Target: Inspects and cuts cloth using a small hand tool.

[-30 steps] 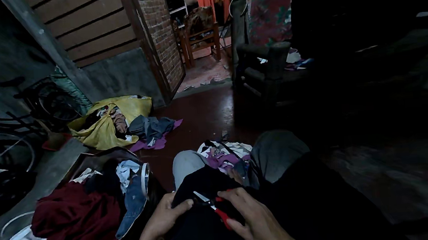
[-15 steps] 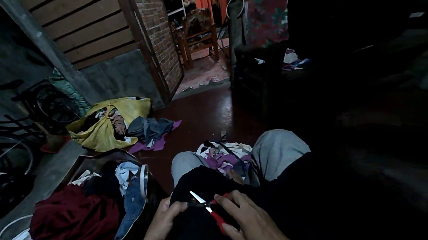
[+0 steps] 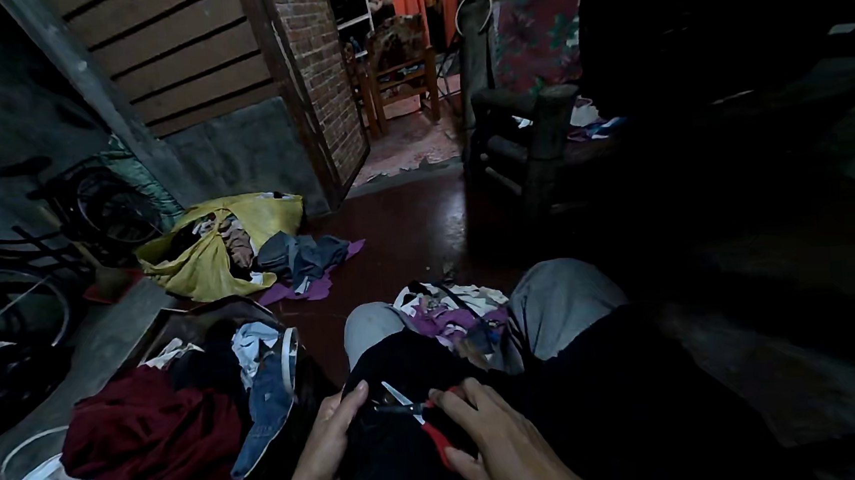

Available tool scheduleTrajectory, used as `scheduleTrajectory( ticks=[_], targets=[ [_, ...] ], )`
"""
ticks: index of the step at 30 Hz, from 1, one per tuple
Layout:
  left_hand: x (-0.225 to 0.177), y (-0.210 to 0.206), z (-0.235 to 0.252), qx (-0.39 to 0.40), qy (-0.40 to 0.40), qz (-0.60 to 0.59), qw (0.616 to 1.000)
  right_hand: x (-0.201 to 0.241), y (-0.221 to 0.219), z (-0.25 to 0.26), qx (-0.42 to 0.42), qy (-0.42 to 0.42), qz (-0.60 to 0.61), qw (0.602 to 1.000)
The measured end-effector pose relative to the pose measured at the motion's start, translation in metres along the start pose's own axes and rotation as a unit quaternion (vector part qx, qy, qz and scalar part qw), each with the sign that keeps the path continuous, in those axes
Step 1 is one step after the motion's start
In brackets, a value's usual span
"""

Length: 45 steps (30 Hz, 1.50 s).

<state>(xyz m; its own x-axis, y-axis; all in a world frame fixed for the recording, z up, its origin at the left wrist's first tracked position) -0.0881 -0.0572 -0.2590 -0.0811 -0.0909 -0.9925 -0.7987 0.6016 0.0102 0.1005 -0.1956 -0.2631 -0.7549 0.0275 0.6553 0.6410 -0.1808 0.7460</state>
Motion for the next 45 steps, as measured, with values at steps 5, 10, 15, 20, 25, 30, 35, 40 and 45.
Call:
scheduleTrajectory(
  ticks=[5,10,15,20,25,30,35,40,45],
  targets=[
    [0.005,0.001,0.0,0.003,-0.014,0.02,1.0,-0.003,-0.001,0.003,-0.013,0.0,0.009,1.0],
    [0.004,0.001,0.001,-0.008,-0.019,0.039,0.999,-0.008,-0.003,0.003,-0.001,-0.016,0.004,1.0],
    [0.007,0.002,0.001,-0.004,-0.023,0.029,0.999,-0.009,-0.004,0.003,-0.008,-0.016,0.001,1.0],
    [0.004,-0.002,-0.004,0.019,-0.051,0.041,0.998,-0.005,-0.002,0.004,-0.017,-0.002,-0.002,1.0],
    [0.005,-0.003,-0.004,0.04,-0.044,0.038,0.997,-0.005,0.0,0.004,-0.019,-0.005,0.014,1.0],
    [0.006,-0.004,-0.004,0.046,-0.036,0.036,0.998,-0.005,0.0,0.005,-0.024,-0.004,0.02,0.999],
    [0.009,-0.004,-0.001,0.033,-0.041,0.031,0.998,-0.001,-0.001,0.005,-0.091,0.055,-0.035,0.994],
    [0.009,-0.004,-0.001,0.027,-0.025,0.028,0.999,0.003,-0.002,0.004,-0.148,0.102,-0.092,0.979],
    [0.012,-0.004,0.0,0.03,-0.02,0.022,0.999,0.004,-0.003,0.006,-0.197,0.126,-0.115,0.965]
  ],
)
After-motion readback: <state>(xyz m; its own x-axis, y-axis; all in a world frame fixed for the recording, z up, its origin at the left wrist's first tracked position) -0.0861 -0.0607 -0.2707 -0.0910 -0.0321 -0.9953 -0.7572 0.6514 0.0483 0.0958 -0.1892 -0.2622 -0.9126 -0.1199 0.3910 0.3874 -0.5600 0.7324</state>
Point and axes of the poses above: each hand's wrist, its own z-axis towards the middle knuckle, its own y-axis out of the back of the hand, x = y × z, the point moved 5 cm from there along z, towards the middle knuckle, and after that the axes turned 5 degrees about z, right-handed, at the moved point
